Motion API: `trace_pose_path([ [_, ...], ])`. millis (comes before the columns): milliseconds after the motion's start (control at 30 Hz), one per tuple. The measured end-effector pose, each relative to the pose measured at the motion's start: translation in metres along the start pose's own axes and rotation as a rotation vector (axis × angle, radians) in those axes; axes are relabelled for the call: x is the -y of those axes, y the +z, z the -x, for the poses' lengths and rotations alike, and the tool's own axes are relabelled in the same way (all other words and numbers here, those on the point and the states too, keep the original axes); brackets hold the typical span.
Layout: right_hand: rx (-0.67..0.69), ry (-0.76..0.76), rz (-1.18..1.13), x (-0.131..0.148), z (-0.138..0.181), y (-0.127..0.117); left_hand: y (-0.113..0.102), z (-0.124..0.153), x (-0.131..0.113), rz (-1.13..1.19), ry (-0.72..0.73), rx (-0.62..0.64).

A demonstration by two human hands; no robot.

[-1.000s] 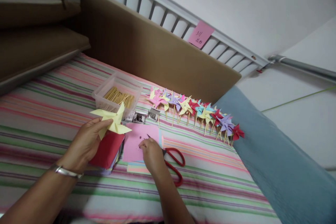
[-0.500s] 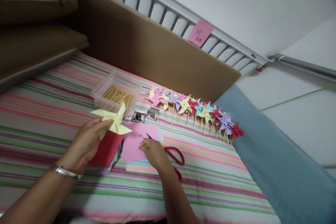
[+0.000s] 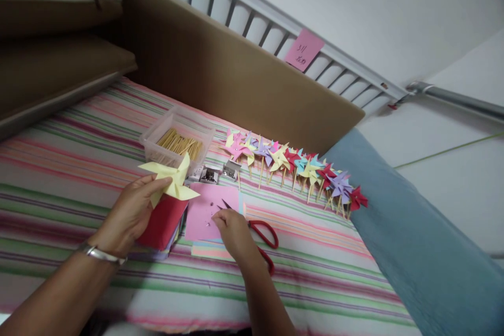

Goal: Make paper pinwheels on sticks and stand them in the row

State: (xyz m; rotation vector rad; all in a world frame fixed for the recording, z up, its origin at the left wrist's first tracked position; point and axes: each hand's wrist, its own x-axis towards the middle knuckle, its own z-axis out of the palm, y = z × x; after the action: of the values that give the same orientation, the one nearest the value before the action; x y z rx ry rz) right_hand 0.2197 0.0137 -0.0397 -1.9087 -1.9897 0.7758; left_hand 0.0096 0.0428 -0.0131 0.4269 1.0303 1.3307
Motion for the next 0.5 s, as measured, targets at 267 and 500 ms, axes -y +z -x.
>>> trace_pose_path([
  [267,0.032,-0.079,-0.063,0.0002,0.0014,0.0062,0.0020,0.0024,-0.0005,0.004,-0.004,-0.002],
  [500,0.050,-0.123,-0.043,-0.0032,-0.0045,0.0098,0.0019,0.0012,0.0014,-0.005,-0.006,0.009],
])
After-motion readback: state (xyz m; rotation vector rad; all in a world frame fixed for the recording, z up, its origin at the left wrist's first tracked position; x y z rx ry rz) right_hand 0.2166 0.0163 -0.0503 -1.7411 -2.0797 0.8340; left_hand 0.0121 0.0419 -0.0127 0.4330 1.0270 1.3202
